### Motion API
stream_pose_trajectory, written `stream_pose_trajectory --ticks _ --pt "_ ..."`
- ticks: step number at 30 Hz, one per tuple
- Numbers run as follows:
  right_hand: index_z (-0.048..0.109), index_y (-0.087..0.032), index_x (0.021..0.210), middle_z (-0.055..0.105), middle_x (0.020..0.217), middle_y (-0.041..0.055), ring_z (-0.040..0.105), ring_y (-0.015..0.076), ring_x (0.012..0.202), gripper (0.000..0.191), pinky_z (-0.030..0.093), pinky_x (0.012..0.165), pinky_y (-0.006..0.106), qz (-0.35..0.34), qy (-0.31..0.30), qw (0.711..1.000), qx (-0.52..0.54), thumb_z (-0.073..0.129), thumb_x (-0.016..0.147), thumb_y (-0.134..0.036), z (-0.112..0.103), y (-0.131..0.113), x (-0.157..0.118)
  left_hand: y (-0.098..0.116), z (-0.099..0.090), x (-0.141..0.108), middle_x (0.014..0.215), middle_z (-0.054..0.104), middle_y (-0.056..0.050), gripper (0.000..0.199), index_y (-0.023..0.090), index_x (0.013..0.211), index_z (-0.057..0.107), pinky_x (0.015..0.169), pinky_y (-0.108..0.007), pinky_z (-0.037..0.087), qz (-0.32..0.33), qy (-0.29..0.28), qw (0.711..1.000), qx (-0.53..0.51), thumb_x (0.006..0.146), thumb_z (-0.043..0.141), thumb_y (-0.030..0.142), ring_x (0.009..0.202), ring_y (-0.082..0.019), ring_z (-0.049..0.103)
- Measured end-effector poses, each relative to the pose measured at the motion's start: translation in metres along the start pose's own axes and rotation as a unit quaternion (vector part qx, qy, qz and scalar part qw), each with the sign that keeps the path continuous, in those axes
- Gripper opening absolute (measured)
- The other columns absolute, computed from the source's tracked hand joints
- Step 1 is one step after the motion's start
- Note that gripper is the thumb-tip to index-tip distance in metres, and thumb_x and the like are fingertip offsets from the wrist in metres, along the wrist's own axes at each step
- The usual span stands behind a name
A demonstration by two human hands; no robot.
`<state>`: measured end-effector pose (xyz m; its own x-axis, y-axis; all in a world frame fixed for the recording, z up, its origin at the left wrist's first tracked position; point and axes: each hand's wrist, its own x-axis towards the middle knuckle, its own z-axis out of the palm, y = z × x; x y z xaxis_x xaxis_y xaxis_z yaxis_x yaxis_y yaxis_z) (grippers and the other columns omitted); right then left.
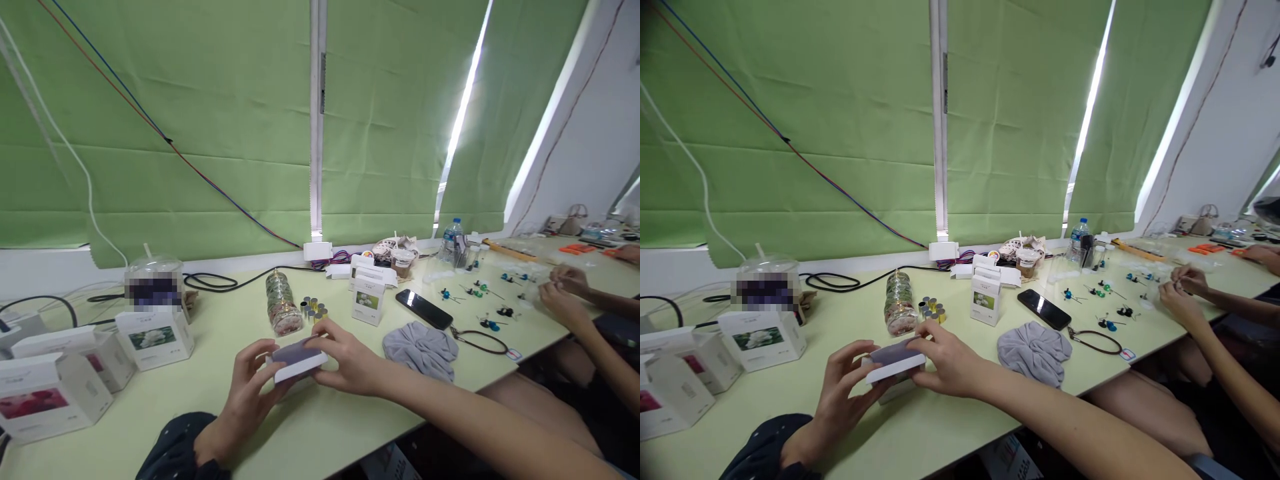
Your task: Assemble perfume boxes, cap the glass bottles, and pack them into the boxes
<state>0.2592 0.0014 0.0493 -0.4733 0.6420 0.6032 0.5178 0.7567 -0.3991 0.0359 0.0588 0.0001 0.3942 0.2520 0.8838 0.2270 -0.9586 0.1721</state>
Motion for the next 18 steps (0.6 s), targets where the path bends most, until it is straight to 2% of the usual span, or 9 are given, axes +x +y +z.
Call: stream_pose_trajectory --ticks 2,4,9,13,18 --pt "0.054 -0.020 0.114 0.049 0.112 0.0111 0.054 0.0215 0.104 0.034 0.049 0.089 0.035 0.010 -0.013 1.000 -0.003 0.061 0.081 -0.020 0.001 0.000 -0.001 0.001 0.000 0.003 0.120 0.041 -0.007 0.049 0.032 0.114 0.050 0.079 -0.034 0.058 -0.010 -0.008 1.000 0.001 0.077 0.066 0.005 0.106 -0.022 0.055" --pt "0.052 -0.021 0.115 0.050 0.112 0.0103 0.054 0.0208 0.105 0.032 0.048 0.090 0.035 0.021 -0.016 1.000 0.001 0.059 0.084 -0.019 0.001 0.000 -0.001 0.001 0.000 0.005 0.123 0.041 -0.008 0.052 0.032 0.119 0.046 0.088 -0.042 0.055 -0.026 -0.019 0.999 -0.004 0.077 0.066 0.009 0.111 -0.025 0.054" --pt "0.051 -0.021 0.112 0.053 0.108 0.0099 0.054 0.0211 0.104 0.028 0.048 0.090 0.036 0.045 0.008 0.999 0.002 0.056 0.086 -0.014 -0.007 0.011 -0.006 -0.004 0.004 0.003 0.136 0.032 -0.012 0.064 0.033 0.129 0.034 0.097 -0.055 0.048 -0.092 -0.034 0.995 0.003 0.078 0.069 0.022 0.130 -0.031 0.040" --pt "0.050 -0.022 0.113 0.053 0.110 0.0105 0.054 0.0231 0.104 0.029 0.048 0.090 0.040 0.080 0.038 0.996 -0.033 0.054 0.086 -0.011 -0.023 0.030 -0.018 -0.007 0.006 0.001 0.134 0.033 -0.013 0.061 0.029 0.129 0.035 0.098 -0.056 0.045 -0.130 -0.032 0.990 0.040 0.079 0.068 0.028 0.130 -0.031 0.036" --pt "0.047 -0.022 0.113 0.055 0.110 0.0109 0.055 0.0245 0.100 0.030 0.052 0.080 0.042 0.139 0.090 0.984 -0.068 0.051 0.086 -0.012 -0.043 0.055 -0.038 -0.007 0.007 0.002 0.131 0.035 -0.013 0.051 0.028 0.127 0.039 0.096 -0.053 0.047 -0.158 -0.038 0.985 0.050 0.082 0.064 0.029 0.127 -0.030 0.038"
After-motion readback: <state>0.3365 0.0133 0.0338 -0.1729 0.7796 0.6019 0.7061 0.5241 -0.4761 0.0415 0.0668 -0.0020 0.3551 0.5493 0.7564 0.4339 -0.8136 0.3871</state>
